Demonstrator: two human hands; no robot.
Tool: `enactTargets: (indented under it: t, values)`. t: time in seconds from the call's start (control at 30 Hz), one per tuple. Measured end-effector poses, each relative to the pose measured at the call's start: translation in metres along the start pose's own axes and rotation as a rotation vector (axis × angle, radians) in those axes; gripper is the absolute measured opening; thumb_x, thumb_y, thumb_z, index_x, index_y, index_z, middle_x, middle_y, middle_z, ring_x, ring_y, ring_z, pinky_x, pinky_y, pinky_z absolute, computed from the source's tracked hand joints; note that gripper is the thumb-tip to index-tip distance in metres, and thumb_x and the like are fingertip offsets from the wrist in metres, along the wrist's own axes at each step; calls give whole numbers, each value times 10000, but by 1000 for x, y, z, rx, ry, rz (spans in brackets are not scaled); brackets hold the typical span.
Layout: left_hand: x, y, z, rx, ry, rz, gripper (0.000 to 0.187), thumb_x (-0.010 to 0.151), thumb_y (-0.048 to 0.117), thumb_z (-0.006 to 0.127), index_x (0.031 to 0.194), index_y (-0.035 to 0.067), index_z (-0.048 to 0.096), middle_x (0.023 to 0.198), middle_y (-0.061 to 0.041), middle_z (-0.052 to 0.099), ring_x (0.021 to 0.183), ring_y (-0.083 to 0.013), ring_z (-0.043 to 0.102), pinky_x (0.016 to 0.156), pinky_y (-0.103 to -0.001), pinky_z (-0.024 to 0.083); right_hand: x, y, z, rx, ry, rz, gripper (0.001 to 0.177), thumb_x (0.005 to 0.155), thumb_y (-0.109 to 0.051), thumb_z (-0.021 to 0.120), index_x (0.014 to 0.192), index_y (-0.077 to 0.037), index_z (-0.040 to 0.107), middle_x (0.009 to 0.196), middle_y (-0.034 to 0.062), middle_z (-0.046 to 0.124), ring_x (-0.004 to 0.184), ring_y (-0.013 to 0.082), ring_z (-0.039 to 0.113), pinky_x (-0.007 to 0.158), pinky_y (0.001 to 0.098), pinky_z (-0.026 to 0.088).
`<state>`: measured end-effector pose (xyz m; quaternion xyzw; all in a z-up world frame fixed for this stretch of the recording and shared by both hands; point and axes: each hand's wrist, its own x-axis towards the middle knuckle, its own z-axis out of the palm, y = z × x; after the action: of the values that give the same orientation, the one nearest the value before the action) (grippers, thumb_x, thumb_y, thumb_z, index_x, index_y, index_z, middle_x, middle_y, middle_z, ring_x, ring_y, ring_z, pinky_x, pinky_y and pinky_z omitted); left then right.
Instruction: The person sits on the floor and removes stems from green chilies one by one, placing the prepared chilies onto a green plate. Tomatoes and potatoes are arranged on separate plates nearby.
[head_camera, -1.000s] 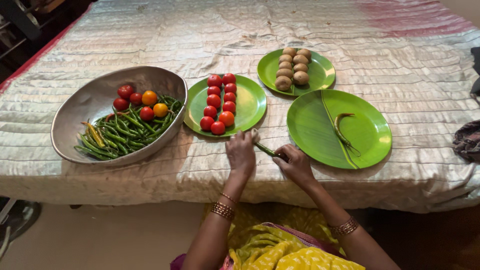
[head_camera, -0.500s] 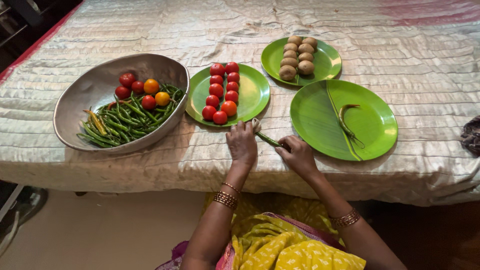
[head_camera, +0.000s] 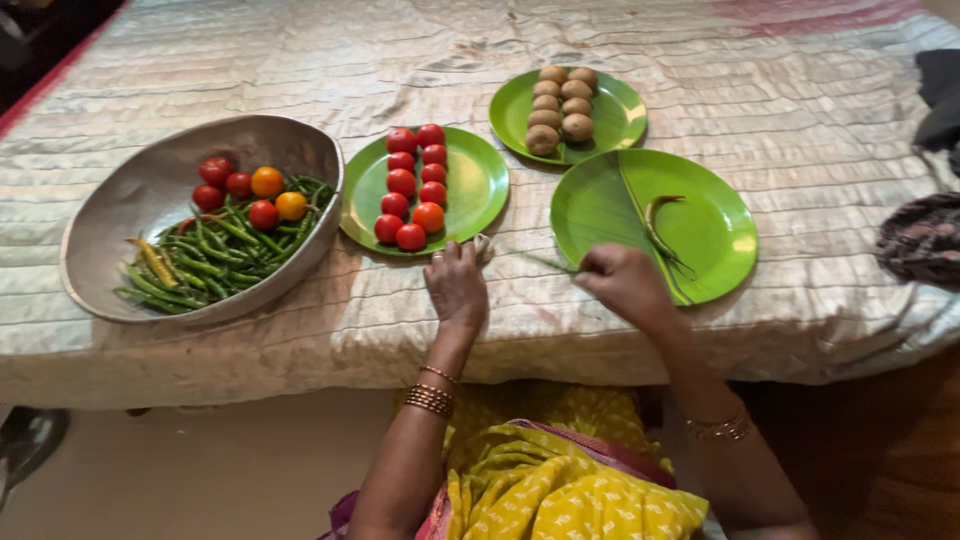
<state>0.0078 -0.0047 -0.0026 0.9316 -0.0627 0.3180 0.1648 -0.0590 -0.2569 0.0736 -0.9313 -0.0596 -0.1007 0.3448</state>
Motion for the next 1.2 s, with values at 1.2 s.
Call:
enactTargets:
  t: [1.2]
  values:
    - [-3, -2, -3, -23, 44, -13, 269, 901, 225, 699, 1154, 139, 672, 1116, -91, 628, 1032, -300, 604, 846, -463, 457, 31, 128, -62, -315, 295, 386, 302, 950, -379, 722, 1062, -109, 796, 931, 140, 766, 837, 321, 727, 779, 444, 556]
